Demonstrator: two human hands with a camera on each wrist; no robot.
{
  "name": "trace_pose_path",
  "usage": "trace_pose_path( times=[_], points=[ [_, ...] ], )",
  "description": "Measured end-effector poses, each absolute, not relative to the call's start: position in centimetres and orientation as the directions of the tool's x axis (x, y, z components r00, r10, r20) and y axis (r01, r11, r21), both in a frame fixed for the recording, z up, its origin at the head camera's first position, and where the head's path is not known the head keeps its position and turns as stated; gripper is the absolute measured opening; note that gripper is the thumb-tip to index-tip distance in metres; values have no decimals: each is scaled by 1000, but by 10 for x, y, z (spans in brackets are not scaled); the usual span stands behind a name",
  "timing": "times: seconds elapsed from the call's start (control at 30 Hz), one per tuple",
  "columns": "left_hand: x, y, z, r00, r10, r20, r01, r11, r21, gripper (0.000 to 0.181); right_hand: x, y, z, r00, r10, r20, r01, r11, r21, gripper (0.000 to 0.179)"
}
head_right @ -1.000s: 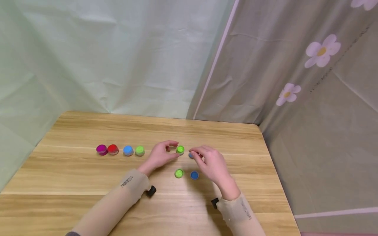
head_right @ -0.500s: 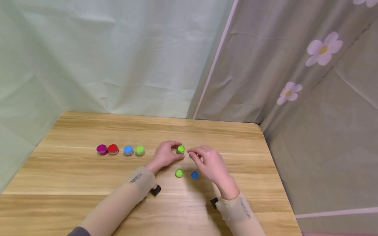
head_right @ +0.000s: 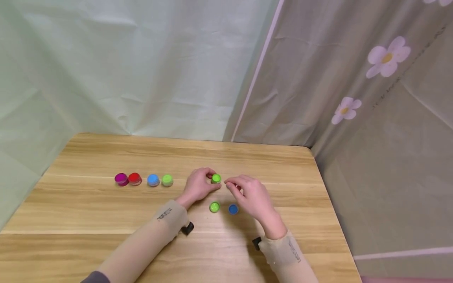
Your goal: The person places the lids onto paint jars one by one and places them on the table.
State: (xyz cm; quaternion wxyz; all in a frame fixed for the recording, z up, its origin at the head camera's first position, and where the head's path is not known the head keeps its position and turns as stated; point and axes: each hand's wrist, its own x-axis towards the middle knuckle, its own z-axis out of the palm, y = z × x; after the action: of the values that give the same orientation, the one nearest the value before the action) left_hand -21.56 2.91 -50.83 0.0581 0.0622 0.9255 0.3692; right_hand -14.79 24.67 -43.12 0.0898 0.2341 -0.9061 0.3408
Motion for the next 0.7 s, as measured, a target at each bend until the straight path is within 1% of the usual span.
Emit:
trace_pose_path(
  times=[0.1,0.17,0.37,0.57,0.7],
  points=[
    [-215,26,-508,-984,164,-69,66,699,712,42,-148,246,-432,-872,-366,325,-490,657,-573,18],
    [-215,23,-507,-981,174,-85,52,661,748,42,-147,246,-432,-872,-370,321,-490,657,-573,17],
    [-210,7,-498,-976,186,-111,-6,491,871,41,-146,244,-436,-880,-392,268,-473,674,-567,17],
    [-192,-15,-475,-981,189,-53,22,374,927,43,-144,239,-441,-885,-441,150,-444,702,-557,19],
    [-179,-30,-458,-979,199,34,86,257,963,44,-143,235,-444,-887,-455,85,-420,715,-559,20]
  ],
)
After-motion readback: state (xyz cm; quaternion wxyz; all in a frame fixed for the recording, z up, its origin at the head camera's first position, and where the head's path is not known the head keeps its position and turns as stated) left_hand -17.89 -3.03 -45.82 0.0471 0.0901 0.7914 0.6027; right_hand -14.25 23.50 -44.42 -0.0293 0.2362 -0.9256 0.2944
